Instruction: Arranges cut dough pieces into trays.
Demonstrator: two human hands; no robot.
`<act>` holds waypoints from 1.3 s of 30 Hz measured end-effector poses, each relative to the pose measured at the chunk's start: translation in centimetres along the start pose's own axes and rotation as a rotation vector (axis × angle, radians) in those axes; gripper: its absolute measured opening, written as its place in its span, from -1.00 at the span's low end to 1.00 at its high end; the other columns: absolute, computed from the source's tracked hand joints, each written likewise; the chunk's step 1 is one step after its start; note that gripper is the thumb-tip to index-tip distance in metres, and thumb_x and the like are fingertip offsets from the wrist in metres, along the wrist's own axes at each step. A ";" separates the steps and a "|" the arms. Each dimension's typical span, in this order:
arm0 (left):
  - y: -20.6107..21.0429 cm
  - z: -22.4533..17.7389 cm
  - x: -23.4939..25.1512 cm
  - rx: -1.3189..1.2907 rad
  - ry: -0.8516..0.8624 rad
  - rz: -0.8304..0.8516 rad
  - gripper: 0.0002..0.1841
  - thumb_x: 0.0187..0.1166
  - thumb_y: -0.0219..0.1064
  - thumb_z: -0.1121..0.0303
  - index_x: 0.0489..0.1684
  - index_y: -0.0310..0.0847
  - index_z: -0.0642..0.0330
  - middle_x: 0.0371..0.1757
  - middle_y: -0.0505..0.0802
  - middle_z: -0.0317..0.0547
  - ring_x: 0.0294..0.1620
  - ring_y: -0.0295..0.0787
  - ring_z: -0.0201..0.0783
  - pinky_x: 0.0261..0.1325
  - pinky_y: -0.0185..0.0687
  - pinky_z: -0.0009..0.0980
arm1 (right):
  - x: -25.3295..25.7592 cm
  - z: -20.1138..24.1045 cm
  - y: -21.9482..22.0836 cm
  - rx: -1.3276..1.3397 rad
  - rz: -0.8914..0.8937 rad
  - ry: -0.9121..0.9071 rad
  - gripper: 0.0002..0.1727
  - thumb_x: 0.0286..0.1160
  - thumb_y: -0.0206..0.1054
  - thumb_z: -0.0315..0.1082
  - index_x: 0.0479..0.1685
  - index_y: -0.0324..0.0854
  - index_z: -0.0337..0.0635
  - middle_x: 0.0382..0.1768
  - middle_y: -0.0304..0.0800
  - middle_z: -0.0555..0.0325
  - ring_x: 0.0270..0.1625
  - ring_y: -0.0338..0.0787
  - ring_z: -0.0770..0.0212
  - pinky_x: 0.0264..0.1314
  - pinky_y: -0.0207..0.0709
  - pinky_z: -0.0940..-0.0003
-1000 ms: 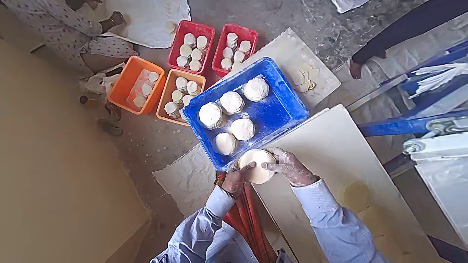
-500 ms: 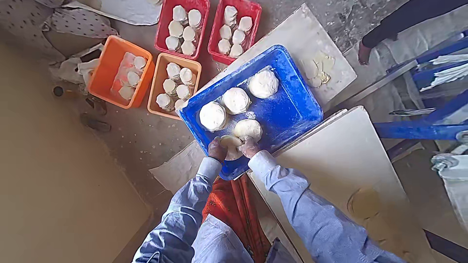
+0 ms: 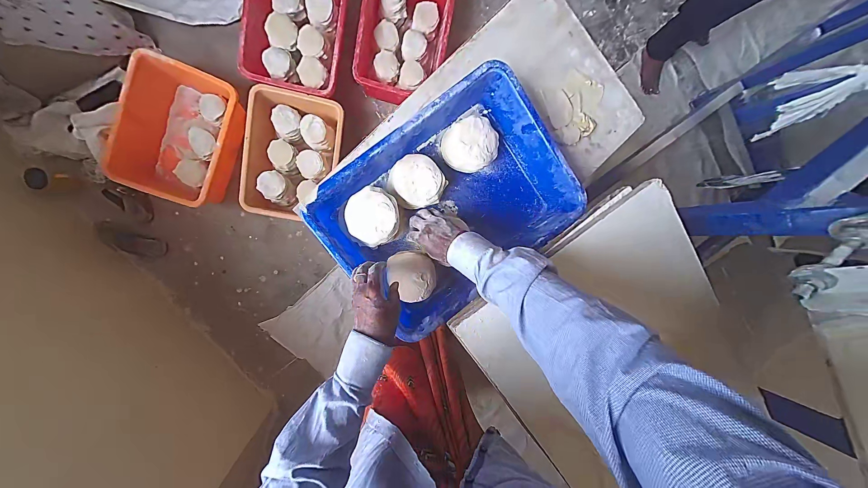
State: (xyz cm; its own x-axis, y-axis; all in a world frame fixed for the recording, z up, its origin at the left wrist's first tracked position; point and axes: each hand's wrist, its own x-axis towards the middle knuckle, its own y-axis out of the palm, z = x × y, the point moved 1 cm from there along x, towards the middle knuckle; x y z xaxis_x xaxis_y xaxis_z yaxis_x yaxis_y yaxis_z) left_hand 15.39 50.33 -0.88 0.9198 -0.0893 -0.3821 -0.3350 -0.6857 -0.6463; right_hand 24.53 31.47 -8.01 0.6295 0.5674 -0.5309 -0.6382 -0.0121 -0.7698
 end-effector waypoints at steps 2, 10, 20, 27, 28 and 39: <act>-0.5 0.6 -0.9 -0.033 0.066 -0.057 -0.60 0.47 0.44 0.49 0.27 0.66 0.45 0.37 0.69 0.40 0.50 0.56 0.28 0.54 0.46 0.10 | -0.5 -0.3 0.0 -0.033 0.018 -0.022 -0.71 0.63 0.28 -0.43 0.22 0.78 -0.20 0.39 0.65 -0.21 0.59 0.48 -0.29 0.69 0.26 -0.25; -1.9 0.6 -2.5 -0.053 0.126 -0.136 -0.59 0.47 0.43 0.45 0.25 0.65 0.49 0.31 0.71 0.47 0.34 0.67 0.34 0.40 0.54 0.13 | -3.3 -1.8 0.6 -0.047 0.048 -0.036 -0.68 0.73 0.20 -0.38 0.31 0.72 -0.23 0.43 0.63 -0.25 0.61 0.47 -0.33 0.71 0.19 -0.28; -0.3 -4.4 -8.5 0.090 0.374 -0.025 -0.65 0.52 0.37 0.46 0.17 0.68 0.56 0.31 0.69 0.59 0.45 0.58 0.45 0.54 0.39 0.17 | -24.5 18.4 0.1 0.732 -0.797 0.195 -0.74 0.66 0.31 -0.37 0.17 0.81 -0.24 0.18 0.86 -0.12 0.36 0.79 -0.07 0.47 0.60 0.08; 7.2 -10.3 -19.1 0.319 0.569 0.260 -0.60 0.46 0.49 0.46 0.24 0.66 0.48 0.46 0.59 0.59 0.63 0.35 0.50 0.69 0.21 0.24 | -49.2 22.2 21.5 0.752 -0.369 0.714 -0.66 0.75 0.15 -0.37 0.35 0.68 -0.22 0.43 0.70 -0.09 0.60 0.58 -0.08 0.63 0.43 -0.04; 8.6 -11.2 -21.0 0.353 0.549 0.319 -0.57 0.48 0.49 0.44 0.29 0.64 0.48 0.51 0.53 0.59 0.67 0.28 0.49 0.70 0.19 0.23 | -52.8 22.7 24.0 0.785 -0.358 0.809 -0.64 0.76 0.13 -0.36 0.38 0.66 -0.21 0.47 0.66 -0.08 0.62 0.54 -0.09 0.64 0.41 -0.06; 21.4 -12.1 -27.6 0.319 0.417 0.208 -0.08 0.70 0.29 0.06 0.86 -0.18 0.45 0.87 -0.06 0.43 0.92 -0.24 0.24 0.91 -0.25 0.01 | -64.5 27.2 38.7 0.791 -1.065 1.092 -0.53 0.70 0.15 -0.32 0.49 0.61 -0.33 0.56 0.62 -0.12 0.70 0.51 -0.08 0.76 0.32 0.06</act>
State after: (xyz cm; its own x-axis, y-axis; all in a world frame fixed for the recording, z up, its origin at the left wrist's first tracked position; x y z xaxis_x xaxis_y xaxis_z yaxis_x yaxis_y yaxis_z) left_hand -14.68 29.39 3.84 0.8090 -0.5215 -0.2713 -0.5034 -0.3763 -0.7778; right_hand -52.81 16.77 6.11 0.6611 -0.7294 -0.1760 0.3939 0.5370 -0.7460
